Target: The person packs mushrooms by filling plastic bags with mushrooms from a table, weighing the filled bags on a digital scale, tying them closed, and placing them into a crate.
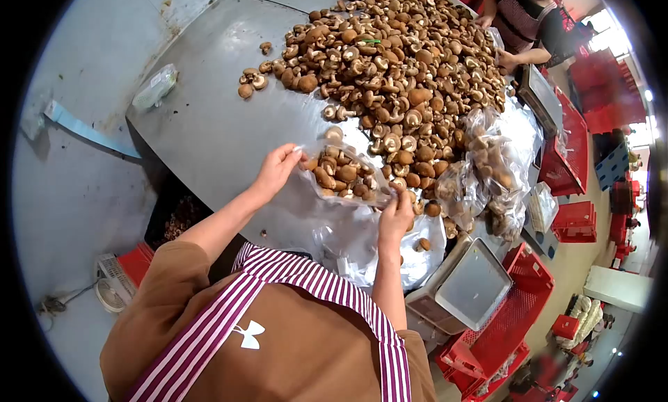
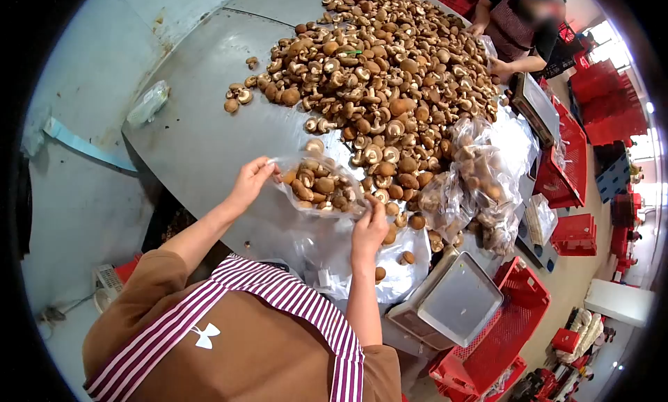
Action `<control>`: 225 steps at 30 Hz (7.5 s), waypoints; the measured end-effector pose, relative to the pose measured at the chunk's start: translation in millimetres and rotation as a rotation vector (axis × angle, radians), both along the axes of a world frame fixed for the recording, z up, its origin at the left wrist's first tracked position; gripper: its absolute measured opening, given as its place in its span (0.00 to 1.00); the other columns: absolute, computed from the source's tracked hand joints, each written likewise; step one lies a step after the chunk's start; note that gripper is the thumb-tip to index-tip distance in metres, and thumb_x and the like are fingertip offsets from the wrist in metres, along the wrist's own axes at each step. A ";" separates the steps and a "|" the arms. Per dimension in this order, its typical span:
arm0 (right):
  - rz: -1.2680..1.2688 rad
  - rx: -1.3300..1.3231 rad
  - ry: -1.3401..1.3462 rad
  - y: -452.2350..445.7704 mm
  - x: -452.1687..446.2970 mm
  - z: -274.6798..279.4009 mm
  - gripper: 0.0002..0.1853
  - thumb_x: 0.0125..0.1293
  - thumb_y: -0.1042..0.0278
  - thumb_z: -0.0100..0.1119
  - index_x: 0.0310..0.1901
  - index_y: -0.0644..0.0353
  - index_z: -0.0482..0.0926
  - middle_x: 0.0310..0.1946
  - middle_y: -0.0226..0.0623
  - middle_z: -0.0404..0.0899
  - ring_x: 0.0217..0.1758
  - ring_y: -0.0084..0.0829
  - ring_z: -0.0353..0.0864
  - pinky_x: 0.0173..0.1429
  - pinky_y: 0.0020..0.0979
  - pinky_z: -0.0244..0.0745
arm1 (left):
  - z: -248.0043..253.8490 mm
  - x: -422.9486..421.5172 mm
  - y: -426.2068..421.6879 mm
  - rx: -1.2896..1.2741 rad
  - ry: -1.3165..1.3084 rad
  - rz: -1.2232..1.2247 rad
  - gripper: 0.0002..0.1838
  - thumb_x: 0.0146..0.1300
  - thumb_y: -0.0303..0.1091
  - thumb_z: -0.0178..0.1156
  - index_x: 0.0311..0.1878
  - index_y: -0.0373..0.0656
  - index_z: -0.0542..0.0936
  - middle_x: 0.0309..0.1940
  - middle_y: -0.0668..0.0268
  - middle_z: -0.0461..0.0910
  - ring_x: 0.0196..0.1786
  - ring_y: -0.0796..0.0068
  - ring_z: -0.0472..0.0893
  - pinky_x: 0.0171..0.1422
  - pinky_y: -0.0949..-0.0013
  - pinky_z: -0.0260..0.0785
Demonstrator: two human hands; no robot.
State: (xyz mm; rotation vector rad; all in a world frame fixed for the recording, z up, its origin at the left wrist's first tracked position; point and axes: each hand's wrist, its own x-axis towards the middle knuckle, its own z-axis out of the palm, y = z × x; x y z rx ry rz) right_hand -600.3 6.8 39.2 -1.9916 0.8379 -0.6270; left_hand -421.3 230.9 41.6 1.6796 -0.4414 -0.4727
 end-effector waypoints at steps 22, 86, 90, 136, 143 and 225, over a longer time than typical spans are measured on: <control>-0.045 -0.129 -0.142 30.5 -48.8 34.4 0.11 0.71 0.80 0.50 0.52 0.67 0.78 0.46 0.41 0.82 0.48 0.31 0.82 0.54 0.28 0.75 | 25.2 -74.2 4.0 0.024 0.242 -0.140 0.25 0.75 0.33 0.50 0.74 0.44 0.66 0.25 0.69 0.81 0.27 0.83 0.81 0.29 0.79 0.68; 0.314 -0.197 0.207 47.9 -33.8 -35.7 0.13 0.65 0.69 0.64 0.50 0.62 0.78 0.35 0.45 0.83 0.37 0.40 0.83 0.43 0.38 0.77 | 3.2 -93.3 20.4 -0.004 0.249 -0.054 0.28 0.72 0.31 0.51 0.74 0.38 0.63 0.24 0.68 0.80 0.26 0.82 0.79 0.29 0.77 0.68; 0.148 0.433 -0.086 38.9 -50.4 -3.8 0.11 0.70 0.69 0.60 0.50 0.65 0.78 0.32 0.29 0.80 0.27 0.18 0.75 0.28 0.23 0.68 | -1.4 -90.8 35.1 0.024 0.263 -0.028 0.28 0.72 0.32 0.51 0.73 0.35 0.64 0.22 0.67 0.80 0.25 0.82 0.79 0.28 0.77 0.67; -0.498 0.373 -0.426 -210.4 -436.6 34.2 0.13 0.72 0.76 0.54 0.56 0.64 0.74 0.43 0.31 0.78 0.44 0.19 0.75 0.47 0.20 0.70 | 78.9 -360.6 -268.3 -0.173 0.512 -0.528 0.20 0.73 0.33 0.52 0.67 0.44 0.74 0.21 0.71 0.78 0.23 0.85 0.71 0.29 0.79 0.63; -0.346 0.349 -0.337 -186.7 -454.9 54.1 0.32 0.66 0.71 0.65 0.69 0.64 0.64 0.59 0.40 0.70 0.58 0.29 0.72 0.62 0.28 0.69 | 81.4 -383.0 -274.3 -0.122 0.348 -0.450 0.26 0.70 0.32 0.56 0.70 0.43 0.68 0.41 0.65 0.83 0.27 0.87 0.72 0.33 0.79 0.68; -0.433 0.131 -0.347 -215.2 -462.3 72.2 0.16 0.75 0.72 0.50 0.61 0.67 0.72 0.53 0.41 0.77 0.57 0.30 0.75 0.64 0.31 0.69 | 32.3 -280.4 -209.9 -0.505 0.620 0.193 0.34 0.70 0.31 0.54 0.75 0.39 0.52 0.70 0.43 0.60 0.62 0.45 0.76 0.67 0.55 0.75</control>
